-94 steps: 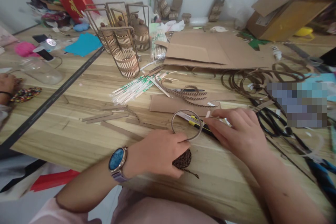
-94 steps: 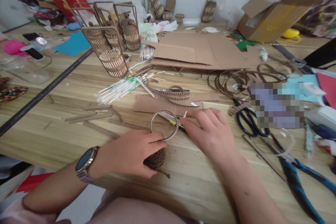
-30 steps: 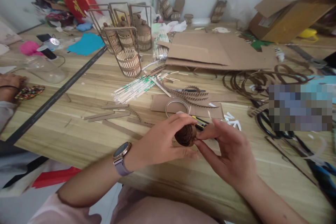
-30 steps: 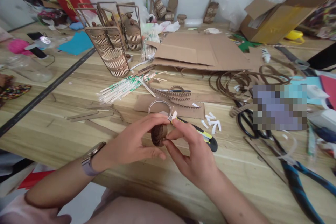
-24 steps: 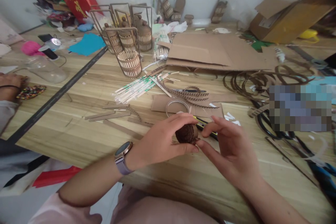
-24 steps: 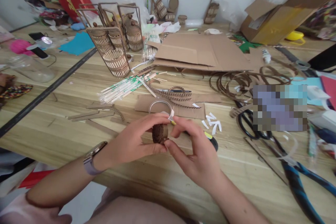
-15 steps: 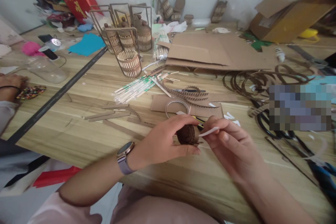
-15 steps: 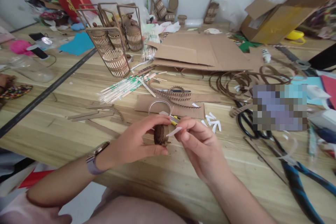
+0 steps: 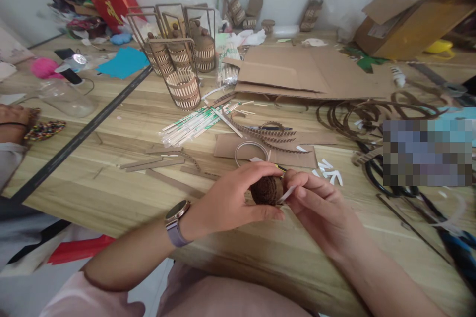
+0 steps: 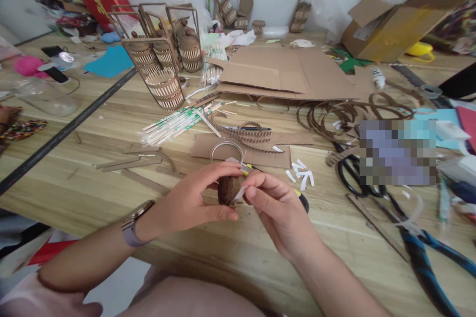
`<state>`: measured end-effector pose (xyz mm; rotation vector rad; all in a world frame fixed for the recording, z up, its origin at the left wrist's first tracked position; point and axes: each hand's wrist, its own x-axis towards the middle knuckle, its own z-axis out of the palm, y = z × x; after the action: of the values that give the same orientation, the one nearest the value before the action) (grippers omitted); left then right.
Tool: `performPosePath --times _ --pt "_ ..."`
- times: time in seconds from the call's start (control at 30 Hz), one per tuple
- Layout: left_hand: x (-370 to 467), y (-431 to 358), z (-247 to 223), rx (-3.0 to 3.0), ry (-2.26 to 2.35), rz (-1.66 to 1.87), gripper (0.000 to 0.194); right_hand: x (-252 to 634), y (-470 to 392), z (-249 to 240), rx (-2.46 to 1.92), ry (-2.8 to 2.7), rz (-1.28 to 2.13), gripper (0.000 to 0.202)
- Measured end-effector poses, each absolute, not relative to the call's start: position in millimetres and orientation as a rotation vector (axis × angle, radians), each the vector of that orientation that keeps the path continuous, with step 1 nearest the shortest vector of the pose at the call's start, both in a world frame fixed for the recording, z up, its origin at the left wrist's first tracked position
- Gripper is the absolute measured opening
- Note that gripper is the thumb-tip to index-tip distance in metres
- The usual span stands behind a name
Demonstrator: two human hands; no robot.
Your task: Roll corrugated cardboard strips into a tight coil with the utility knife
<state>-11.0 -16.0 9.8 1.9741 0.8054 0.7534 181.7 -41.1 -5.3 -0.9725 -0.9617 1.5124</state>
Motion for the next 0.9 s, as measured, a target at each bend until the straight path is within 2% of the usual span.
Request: performPosePath --times 0.9 --pt "-4 -29 16 1.919 0.895 0.758 0.050 173 -46 -7 -0.982 -0.962 1.488 0.017"
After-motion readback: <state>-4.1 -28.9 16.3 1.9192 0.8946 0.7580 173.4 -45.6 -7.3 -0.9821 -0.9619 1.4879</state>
